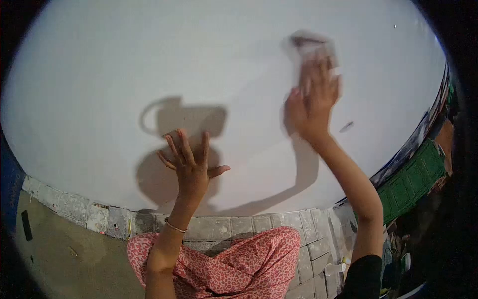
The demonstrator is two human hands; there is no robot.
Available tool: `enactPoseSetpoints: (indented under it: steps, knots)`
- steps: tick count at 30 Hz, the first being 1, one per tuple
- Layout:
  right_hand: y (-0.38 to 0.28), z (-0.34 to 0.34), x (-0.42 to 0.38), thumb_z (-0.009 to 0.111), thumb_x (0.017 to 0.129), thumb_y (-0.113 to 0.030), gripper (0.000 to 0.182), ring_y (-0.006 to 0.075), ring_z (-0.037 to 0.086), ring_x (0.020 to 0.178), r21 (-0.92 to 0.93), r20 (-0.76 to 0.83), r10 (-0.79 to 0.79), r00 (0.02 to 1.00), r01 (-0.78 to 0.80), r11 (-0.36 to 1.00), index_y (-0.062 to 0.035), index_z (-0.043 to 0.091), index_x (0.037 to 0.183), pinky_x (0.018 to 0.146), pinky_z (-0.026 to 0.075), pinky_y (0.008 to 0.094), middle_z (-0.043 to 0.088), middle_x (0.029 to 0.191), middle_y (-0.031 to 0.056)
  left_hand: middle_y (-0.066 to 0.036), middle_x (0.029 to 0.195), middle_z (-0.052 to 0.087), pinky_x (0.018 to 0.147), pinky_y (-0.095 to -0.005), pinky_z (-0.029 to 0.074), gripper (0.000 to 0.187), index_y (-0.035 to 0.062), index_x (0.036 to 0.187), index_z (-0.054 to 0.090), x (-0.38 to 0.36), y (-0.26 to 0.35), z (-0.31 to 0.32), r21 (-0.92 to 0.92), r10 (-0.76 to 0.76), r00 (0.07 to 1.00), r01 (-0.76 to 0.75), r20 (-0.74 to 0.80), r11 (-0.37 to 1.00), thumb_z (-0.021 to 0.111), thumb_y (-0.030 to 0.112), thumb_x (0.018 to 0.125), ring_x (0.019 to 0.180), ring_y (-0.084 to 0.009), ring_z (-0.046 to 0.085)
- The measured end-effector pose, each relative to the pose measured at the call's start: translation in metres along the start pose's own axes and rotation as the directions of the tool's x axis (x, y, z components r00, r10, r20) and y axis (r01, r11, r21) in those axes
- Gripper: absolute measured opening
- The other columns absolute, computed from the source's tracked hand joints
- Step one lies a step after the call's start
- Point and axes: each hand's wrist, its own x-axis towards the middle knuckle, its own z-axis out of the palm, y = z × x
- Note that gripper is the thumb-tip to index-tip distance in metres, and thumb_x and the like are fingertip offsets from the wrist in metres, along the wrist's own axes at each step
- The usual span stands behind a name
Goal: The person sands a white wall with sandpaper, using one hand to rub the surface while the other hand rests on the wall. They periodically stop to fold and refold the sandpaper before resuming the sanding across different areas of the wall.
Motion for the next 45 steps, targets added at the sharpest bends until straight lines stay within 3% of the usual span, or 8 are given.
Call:
enactPoseSetpoints:
  steps: [2, 4, 7, 10, 14, 25, 35, 45]
  knots:
    - [-0.016, 0.001, -0.049, 0.053, 0.082, -0.037, 0.056, 0.0191, 0.026, 0.134, -0.072, 0.505, -0.426, 0.75, 0.529, 0.846, -0.0236, 0.041, 0.134, 0.107, 0.008, 0.0533, 0.032, 0.143, -0.0035, -0.026, 0.147, 0.002, 0.092, -0.0743, 0.0, 0.103, 0.0282, 0.143, 0.02, 0.001, 0.0, -0.001, -0.145, -0.047, 0.999, 0.049, 0.011, 0.988, 0.051, 0.077, 0.058, 0.133, -0.0503, 0.0]
    - [-0.005, 0.003, -0.077, 0.048, 0.084, -0.042, 0.053, 0.0145, 0.024, 0.134, 0.093, 0.485, -0.689, 0.539, 0.752, 0.653, -0.0288, 0.039, 0.135, 0.11, 0.007, 0.0518, 0.031, 0.144, -0.0063, -0.028, 0.146, -0.001, 0.093, -0.0737, 0.0, 0.106, 0.0265, 0.144, 0.017, -0.001, 0.001, -0.005, -0.125, -0.032, 0.998, 0.039, 0.053, 0.991, 0.054, 0.076, 0.057, 0.132, -0.0513, -0.002]
    - [0.041, -0.013, -0.065, 0.048, 0.084, -0.042, 0.053, 0.0164, 0.022, 0.135, -0.029, 0.631, -0.483, 0.607, 0.64, 0.768, -0.0289, 0.039, 0.135, 0.11, 0.006, 0.0522, 0.03, 0.145, -0.0063, -0.029, 0.145, -0.003, 0.093, -0.0733, 0.0, 0.111, 0.0243, 0.144, 0.014, 0.002, -0.002, -0.005, -0.106, -0.029, 0.998, 0.036, 0.063, 0.994, 0.059, 0.074, 0.056, 0.132, -0.0524, -0.003]
    - [0.091, -0.031, -0.01, 0.048, 0.088, -0.034, 0.05, 0.0243, 0.021, 0.136, -0.21, 0.111, -0.242, 0.964, 0.261, 0.942, -0.0183, 0.041, 0.135, 0.11, 0.007, 0.0517, 0.031, 0.144, 0.005, -0.03, 0.145, -0.003, 0.093, -0.0737, 0.0, 0.112, 0.0224, 0.145, 0.013, 0.0, -0.001, -0.005, -0.096, -0.008, 0.999, 0.013, 0.047, 0.995, 0.059, 0.074, 0.057, 0.131, -0.0527, -0.004]
    - [0.112, -0.025, 0.039, 0.051, 0.085, -0.03, 0.053, 0.027, 0.024, 0.135, 0.187, -0.293, 0.057, 0.954, -0.001, 0.982, -0.0137, 0.042, 0.134, 0.109, 0.01, 0.0477, 0.035, 0.142, 0.0077, -0.027, 0.146, 0.001, 0.093, -0.0738, -0.002, 0.102, 0.0266, 0.144, 0.015, 0.0, -0.001, -0.001, -0.069, -0.02, 1.0, 0.02, 0.007, 0.997, 0.046, 0.079, 0.062, 0.132, -0.0508, 0.0]
    - [-0.052, 0.016, -0.107, 0.056, 0.077, -0.033, 0.063, 0.0144, 0.025, 0.134, 0.237, 0.456, -0.621, 0.637, 0.586, 0.775, -0.0264, 0.037, 0.137, 0.113, 0.007, 0.046, 0.029, 0.145, -0.0052, -0.024, 0.147, -0.004, 0.093, -0.0729, -0.007, 0.11, 0.0225, 0.145, -0.001, 0.005, 0.007, -0.012, -0.285, -0.014, 1.0, 0.006, -0.025, 0.958, 0.052, 0.074, 0.064, 0.134, -0.0473, -0.004]
    - [-0.069, -0.007, -0.139, 0.057, 0.073, -0.014, 0.038, 0.0224, 0.032, 0.131, 0.437, 0.419, -0.398, 0.816, 0.202, 0.876, -0.007, 0.058, 0.111, 0.109, 0.021, 0.0476, 0.045, 0.132, 0.0067, -0.006, 0.15, 0.016, 0.102, -0.0659, -0.002, 0.089, 0.0181, 0.144, 0.016, -0.028, 0.025, 0.021, -0.081, 0.35, 0.933, -0.344, 0.086, 0.936, 0.044, 0.068, 0.075, 0.137, -0.0238, 0.015]
    - [-0.156, -0.024, -0.36, 0.055, 0.082, -0.005, 0.039, 0.0251, 0.049, 0.116, 0.596, 0.748, 0.005, 0.664, -0.674, 0.437, -0.005, 0.051, 0.121, 0.098, 0.037, 0.042, 0.056, 0.121, 0.01, -0.023, 0.148, 0.003, 0.103, -0.0604, -0.006, 0.087, 0.0015, 0.143, 0.007, 0.017, -0.027, -0.009, -0.016, -0.106, 0.986, 0.105, -0.128, 0.994, 0.034, 0.062, 0.087, 0.137, -0.038, 0.002]
